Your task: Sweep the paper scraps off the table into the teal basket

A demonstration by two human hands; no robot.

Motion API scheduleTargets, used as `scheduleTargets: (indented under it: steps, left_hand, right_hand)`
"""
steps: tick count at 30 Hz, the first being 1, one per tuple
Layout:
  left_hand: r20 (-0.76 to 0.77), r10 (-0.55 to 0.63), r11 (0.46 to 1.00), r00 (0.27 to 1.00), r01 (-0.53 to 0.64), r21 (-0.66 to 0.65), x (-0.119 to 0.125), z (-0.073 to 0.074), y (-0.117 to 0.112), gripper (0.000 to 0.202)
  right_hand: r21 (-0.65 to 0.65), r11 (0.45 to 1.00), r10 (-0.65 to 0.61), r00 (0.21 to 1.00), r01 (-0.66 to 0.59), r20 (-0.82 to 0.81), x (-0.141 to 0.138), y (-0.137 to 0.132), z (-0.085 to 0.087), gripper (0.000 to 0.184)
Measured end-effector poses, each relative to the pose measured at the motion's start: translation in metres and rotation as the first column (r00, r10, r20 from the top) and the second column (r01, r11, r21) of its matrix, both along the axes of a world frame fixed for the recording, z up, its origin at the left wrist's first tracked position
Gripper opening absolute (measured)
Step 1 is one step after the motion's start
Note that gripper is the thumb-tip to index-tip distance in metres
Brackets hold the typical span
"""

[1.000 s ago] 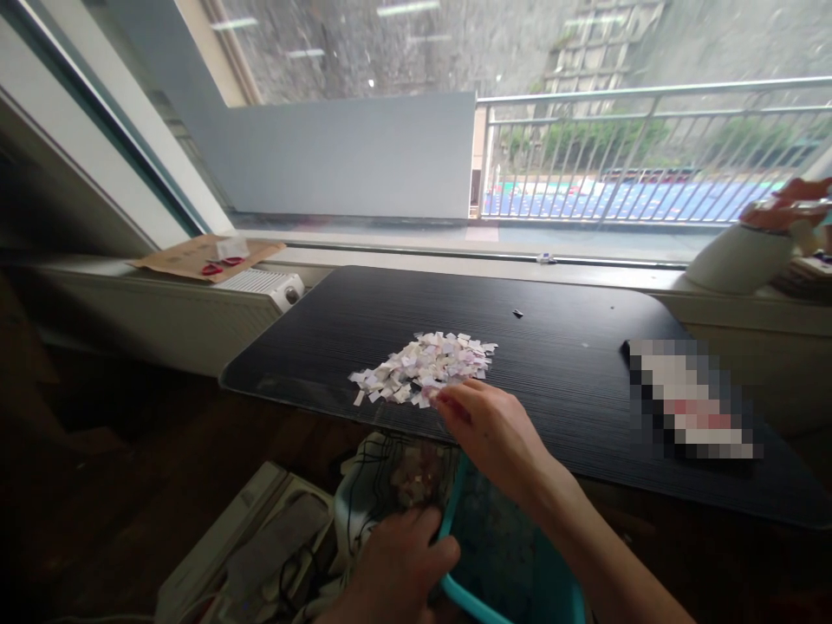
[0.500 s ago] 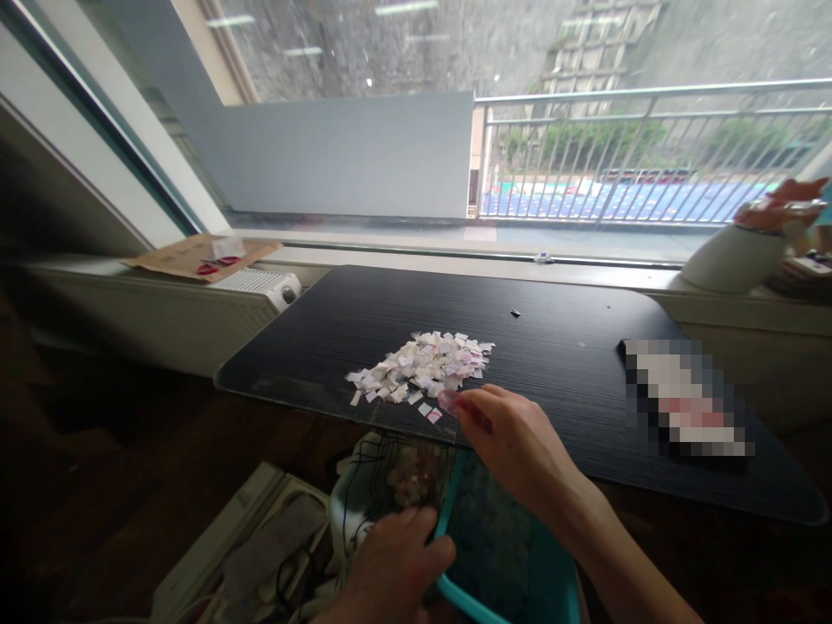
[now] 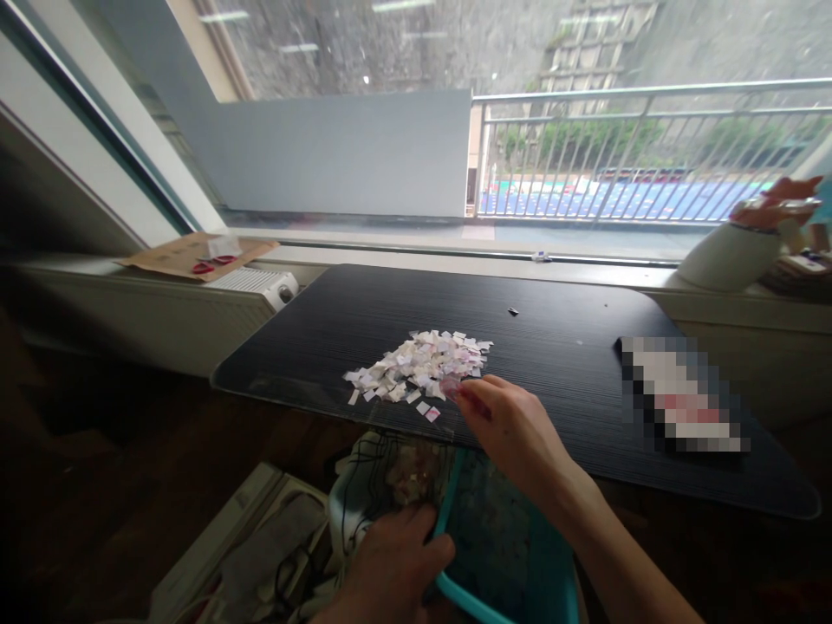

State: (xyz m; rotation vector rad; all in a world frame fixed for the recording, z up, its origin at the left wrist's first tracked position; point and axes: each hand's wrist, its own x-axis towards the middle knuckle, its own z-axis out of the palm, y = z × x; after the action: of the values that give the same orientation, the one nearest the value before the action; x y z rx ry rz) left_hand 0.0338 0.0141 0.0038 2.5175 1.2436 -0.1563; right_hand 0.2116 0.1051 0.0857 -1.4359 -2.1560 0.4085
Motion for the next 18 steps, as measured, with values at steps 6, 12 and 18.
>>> scheduleTargets:
  steps: [6, 12, 18]
  left_hand:
    - [0.011, 0.015, 1.0, 1.0, -0.015, 0.012, 0.001, 0.001, 0.0, 0.027]
    - [-0.013, 0.027, 0.999, 1.0, -0.027, 0.018, 0.003, 0.006, -0.002, 0.03]
    - [-0.021, 0.012, 1.0, 1.0, -0.012, 0.02, 0.0, 0.004, -0.003, 0.03]
  right_hand:
    - [-0.039, 0.999, 0.027, 1.0, -0.026, 0.007, 0.002, -0.004, -0.001, 0.022]
    - [-0.049, 0.998, 0.046, 0.999, -0.047, -0.01, -0.002, -0.011, -0.004, 0.024]
    - [-0.058, 0.997, 0.046, 0.998, -0.048, -0.039, -0.009, -0.013, -0.001, 0.023]
